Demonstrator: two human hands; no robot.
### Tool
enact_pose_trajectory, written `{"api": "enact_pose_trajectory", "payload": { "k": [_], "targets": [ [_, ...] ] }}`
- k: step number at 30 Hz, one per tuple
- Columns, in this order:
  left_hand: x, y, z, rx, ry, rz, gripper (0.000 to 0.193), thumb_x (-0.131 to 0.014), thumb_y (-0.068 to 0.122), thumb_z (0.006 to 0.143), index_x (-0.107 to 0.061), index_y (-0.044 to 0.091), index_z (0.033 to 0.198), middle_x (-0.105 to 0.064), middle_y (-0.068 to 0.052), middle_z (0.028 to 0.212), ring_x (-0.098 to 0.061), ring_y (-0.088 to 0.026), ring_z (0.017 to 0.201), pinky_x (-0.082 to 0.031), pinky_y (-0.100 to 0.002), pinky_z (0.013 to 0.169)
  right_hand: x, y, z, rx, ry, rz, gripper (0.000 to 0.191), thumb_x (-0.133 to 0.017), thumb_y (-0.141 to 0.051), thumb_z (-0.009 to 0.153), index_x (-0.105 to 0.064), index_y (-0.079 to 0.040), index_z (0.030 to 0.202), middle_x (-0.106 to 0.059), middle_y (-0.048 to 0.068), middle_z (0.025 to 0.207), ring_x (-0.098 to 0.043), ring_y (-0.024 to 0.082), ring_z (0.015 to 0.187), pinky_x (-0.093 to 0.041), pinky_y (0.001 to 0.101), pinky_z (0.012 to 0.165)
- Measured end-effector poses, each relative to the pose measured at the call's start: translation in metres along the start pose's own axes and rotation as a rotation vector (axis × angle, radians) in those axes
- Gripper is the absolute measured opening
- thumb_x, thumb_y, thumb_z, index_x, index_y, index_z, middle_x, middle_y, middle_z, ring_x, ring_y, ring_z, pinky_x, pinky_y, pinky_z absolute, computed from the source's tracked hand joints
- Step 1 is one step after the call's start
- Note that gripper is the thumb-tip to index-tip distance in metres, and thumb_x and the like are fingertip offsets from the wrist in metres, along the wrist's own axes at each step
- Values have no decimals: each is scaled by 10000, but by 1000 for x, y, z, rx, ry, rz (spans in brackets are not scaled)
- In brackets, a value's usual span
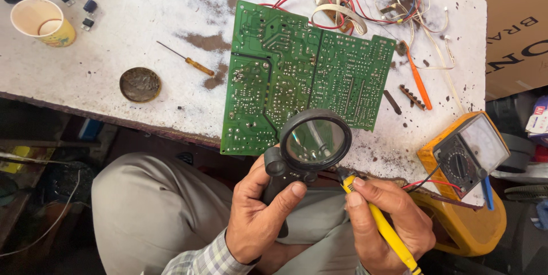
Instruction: The person uses a soldering iron to work on a green circuit board, then inspects it with a magnifying glass. They remove a small component, strip its leads with pliers, and test it with a multimeter.
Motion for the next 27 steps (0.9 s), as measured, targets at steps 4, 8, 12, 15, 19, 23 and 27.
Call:
{"api": "enact_pose_trajectory", "payload": {
  "k": [4, 8, 12, 15, 19, 23, 27],
  "targets": [
    [-1, -1, -3, 59, -2, -20, 246, -740, 92, 964, -731, -3, 1190, -661, -100, 1260, -609, -192, 1181, -467, -316, 1057, 0, -1, -1, 9, 17, 30, 193, -713, 46, 901, -702, 19, 1092, -727, 123, 912, -658, 93, 683, -546, 214, 647],
    [-3, -1, -3, 35, 2, -16, 254, -738, 94, 962, -722, -3, 1196, -659, -102, 1294, -597, -194, 1220, -453, -319, 1080, 3, -1, -1, -11, 18, 13, 188, -706, 45, 898, -702, 23, 1085, -726, 120, 891, -652, 102, 693, -544, 212, 630],
    [-5, 1, -2, 25, -11, -28, 246, -731, 87, 968, -725, -10, 1193, -653, -103, 1326, -586, -199, 1263, -436, -326, 1106, 7, 0, -3, -38, 39, 45, 182, -696, 30, 914, -699, 22, 1096, -720, 120, 867, -657, 97, 651, -551, 220, 634],
    [-5, 1, -1, 9, -15, 3, 276, -724, 79, 958, -708, -10, 1219, -655, -100, 1329, -572, -199, 1288, -417, -328, 1126, 9, 4, -9, -98, 82, 96, 172, -679, 20, 940, -694, 27, 1111, -720, 136, 848, -663, 109, 668, -560, 232, 654],
    [-10, -2, -2, 17, -5, -7, 272, -722, 78, 957, -710, -7, 1215, -655, -98, 1320, -588, -197, 1251, -439, -329, 1101, 13, 13, -17, -191, 121, 159, 169, -670, 22, 930, -688, 38, 1097, -723, 159, 882, -649, 115, 647, -549, 254, 663],
    [-16, -7, -2, 24, -7, -7, 265, -727, 87, 963, -714, -2, 1212, -656, -98, 1297, -602, -197, 1223, -457, -336, 1084, 16, 17, -15, -116, 60, 138, 172, -672, 20, 931, -689, 26, 1102, -725, 140, 867, -674, 114, 682, -575, 257, 700],
    [-16, -7, -2, 22, -9, -23, 272, -724, 99, 967, -710, 3, 1221, -650, -95, 1302, -601, -195, 1227, -457, -337, 1088, 15, 13, -12, -79, 17, 51, 197, -702, 27, 897, -702, 9, 1093, -728, 134, 896, -669, 120, 732, -558, 243, 705]
  ]
}}
Point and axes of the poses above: each hand's wrist, its own z-axis towards the middle knuckle, its own x-axis out of the back of the hand, y = z × x, the point moved 3 cm from there along z, towards the middle knuckle
